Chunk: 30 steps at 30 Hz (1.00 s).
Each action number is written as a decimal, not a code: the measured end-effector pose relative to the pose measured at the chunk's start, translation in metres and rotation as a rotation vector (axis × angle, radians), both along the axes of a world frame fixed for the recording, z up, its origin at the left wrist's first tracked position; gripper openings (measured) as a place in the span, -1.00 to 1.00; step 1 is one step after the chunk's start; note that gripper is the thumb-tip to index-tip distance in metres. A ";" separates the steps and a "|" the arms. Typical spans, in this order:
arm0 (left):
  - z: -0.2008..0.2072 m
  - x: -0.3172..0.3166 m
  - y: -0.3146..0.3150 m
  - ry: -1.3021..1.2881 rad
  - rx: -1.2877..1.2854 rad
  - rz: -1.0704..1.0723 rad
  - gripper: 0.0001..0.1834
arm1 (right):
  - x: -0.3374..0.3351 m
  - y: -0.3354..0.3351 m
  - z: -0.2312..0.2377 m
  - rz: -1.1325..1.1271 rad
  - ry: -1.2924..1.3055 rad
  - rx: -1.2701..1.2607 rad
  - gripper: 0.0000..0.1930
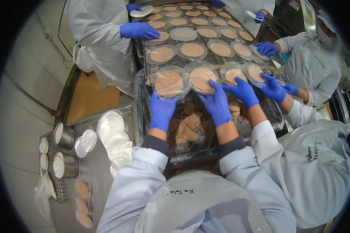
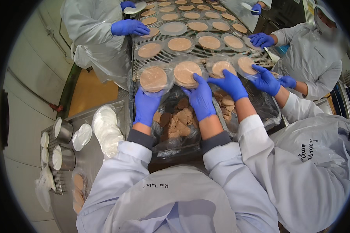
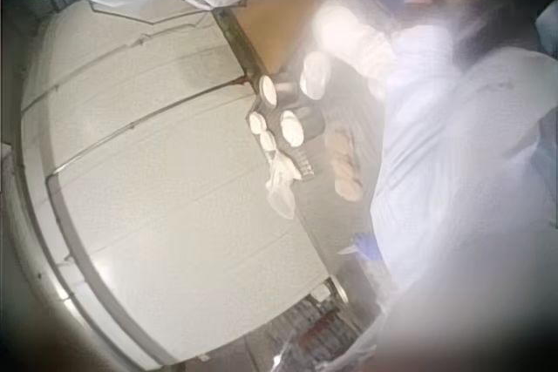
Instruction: The person repeatedly picks up round meat patties from a wire rack and places them into clear plastic bags on a stainless steel table. The person works alongside other staff in a commercial kitchen, handling the patties one at a time and arranging them in bags.
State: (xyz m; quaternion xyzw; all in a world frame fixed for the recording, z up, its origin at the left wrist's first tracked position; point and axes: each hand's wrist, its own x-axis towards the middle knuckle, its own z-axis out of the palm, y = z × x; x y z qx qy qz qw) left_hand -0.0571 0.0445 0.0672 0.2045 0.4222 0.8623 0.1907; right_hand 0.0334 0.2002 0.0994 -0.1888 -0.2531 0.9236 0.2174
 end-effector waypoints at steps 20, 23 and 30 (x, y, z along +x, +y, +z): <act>-0.029 0.097 -0.237 -0.652 0.118 0.394 -0.50 | -0.023 -0.112 -0.004 0.382 -0.060 0.296 -0.39; -0.081 0.124 -0.340 -0.387 -0.384 0.838 -0.54 | -0.028 -0.076 0.006 0.140 0.039 -0.040 -0.31; -0.064 0.053 -0.185 -0.203 -0.088 0.559 -0.55 | -0.028 -0.061 0.030 -0.024 0.167 -0.397 -0.26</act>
